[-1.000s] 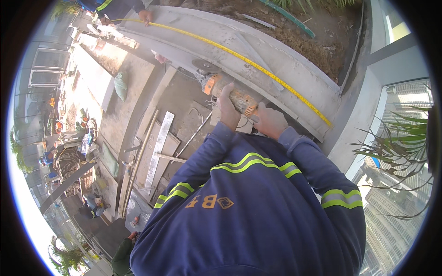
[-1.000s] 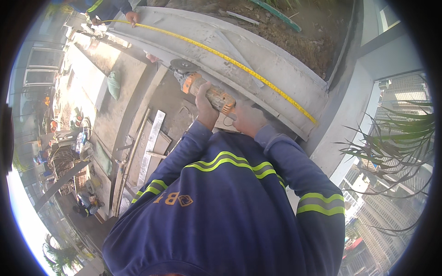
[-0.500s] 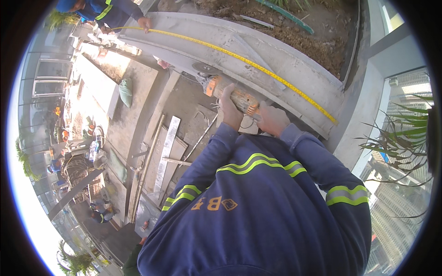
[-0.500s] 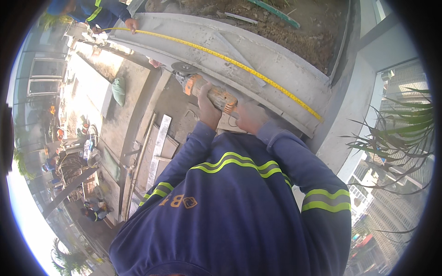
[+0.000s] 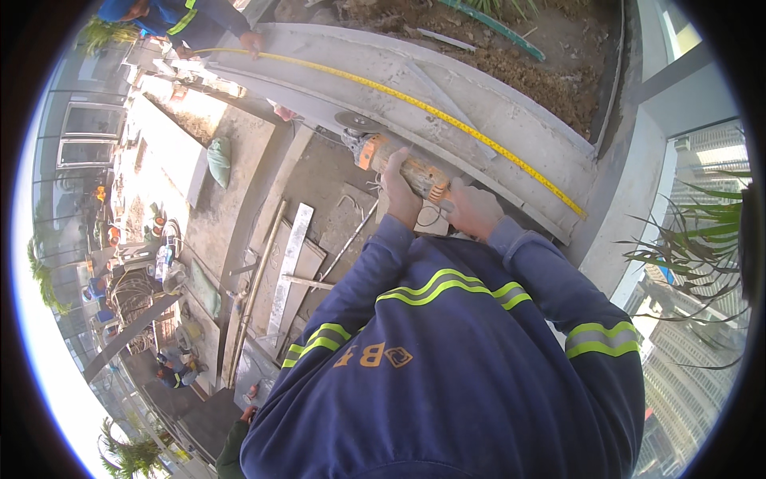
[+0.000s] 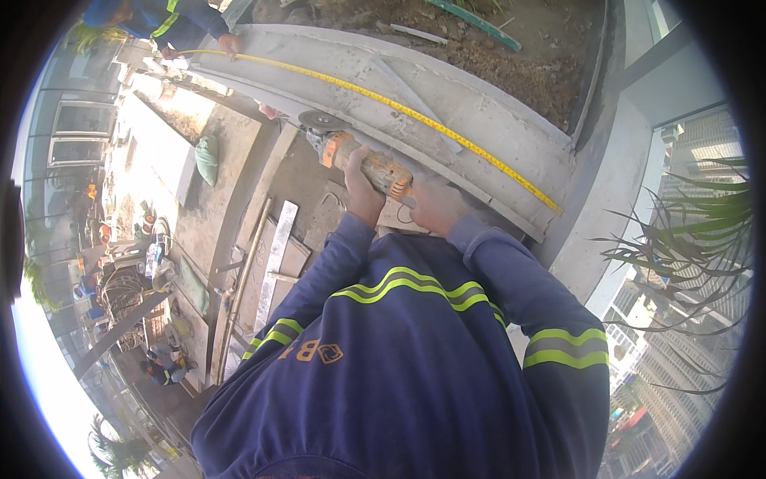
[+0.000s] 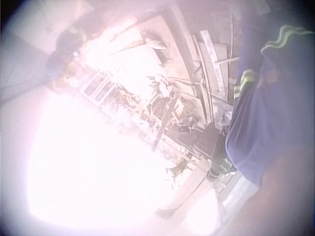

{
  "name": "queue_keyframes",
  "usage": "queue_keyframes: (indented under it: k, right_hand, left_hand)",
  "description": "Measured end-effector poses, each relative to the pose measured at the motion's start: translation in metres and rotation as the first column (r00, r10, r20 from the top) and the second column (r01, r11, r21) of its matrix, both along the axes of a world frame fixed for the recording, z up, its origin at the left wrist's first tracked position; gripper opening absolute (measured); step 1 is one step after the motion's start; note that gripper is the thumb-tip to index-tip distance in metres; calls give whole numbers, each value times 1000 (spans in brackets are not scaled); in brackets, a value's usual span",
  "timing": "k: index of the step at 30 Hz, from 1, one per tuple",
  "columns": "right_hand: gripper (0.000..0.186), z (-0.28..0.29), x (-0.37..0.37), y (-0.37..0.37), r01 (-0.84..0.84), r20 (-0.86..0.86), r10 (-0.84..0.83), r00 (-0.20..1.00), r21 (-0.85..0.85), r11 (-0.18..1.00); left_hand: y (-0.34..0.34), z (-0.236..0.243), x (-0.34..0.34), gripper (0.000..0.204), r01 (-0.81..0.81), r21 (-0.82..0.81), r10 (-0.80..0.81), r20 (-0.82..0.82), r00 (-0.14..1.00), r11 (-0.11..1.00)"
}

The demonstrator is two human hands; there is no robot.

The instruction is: The person uses an angle grinder to cut or grind a concrete ledge on an outdoor balcony. A coworker measures the ledge with a tape measure while the person operates the tool along the marked line.

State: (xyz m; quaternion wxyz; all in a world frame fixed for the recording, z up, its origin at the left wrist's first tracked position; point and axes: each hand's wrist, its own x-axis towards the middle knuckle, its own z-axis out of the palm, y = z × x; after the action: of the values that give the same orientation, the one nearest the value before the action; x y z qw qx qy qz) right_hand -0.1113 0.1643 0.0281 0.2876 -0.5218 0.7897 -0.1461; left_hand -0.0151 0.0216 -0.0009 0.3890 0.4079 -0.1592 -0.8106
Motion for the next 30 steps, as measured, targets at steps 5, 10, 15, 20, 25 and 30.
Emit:
queue_keyframes:
  k: [5, 10, 15, 20, 25, 30]
  right_hand:
    - [42, 7, -2, -6, 0, 29, -1, 1000, 52, 999]
    - [42, 8, -1, 8, 9, 13, -9, 1000, 25, 1000]
    - [42, 17, -1, 17, 12, 27, -13, 1000, 22, 1000]
    - [41, 14, 0, 17, 17, 24, -17, 1000, 5, 1000]
    - [41, 5, -5, -1, -10, 54, 8, 998, 34, 999]
    - [42, 3, -5, -4, -5, 34, 4, 999, 35, 999]
  left_hand:
    - [-6, -7, 0, 22, -4, -10, 4, 4, 1000, 1000]
    - [8, 6, 0, 23, 2, 56, -3, 17, 1000, 998]
    - [17, 8, 1, 25, 2, 27, -3, 11, 1000, 1000]
    - [15, 4, 1, 25, -1, 13, 1, 23, 1000, 1000]
    - [0, -1, 0, 25, 5, -1, -5, 23, 1000, 1000]
    - [-1, 6, -2, 22, 10, 12, -10, -1, 1000, 1000]
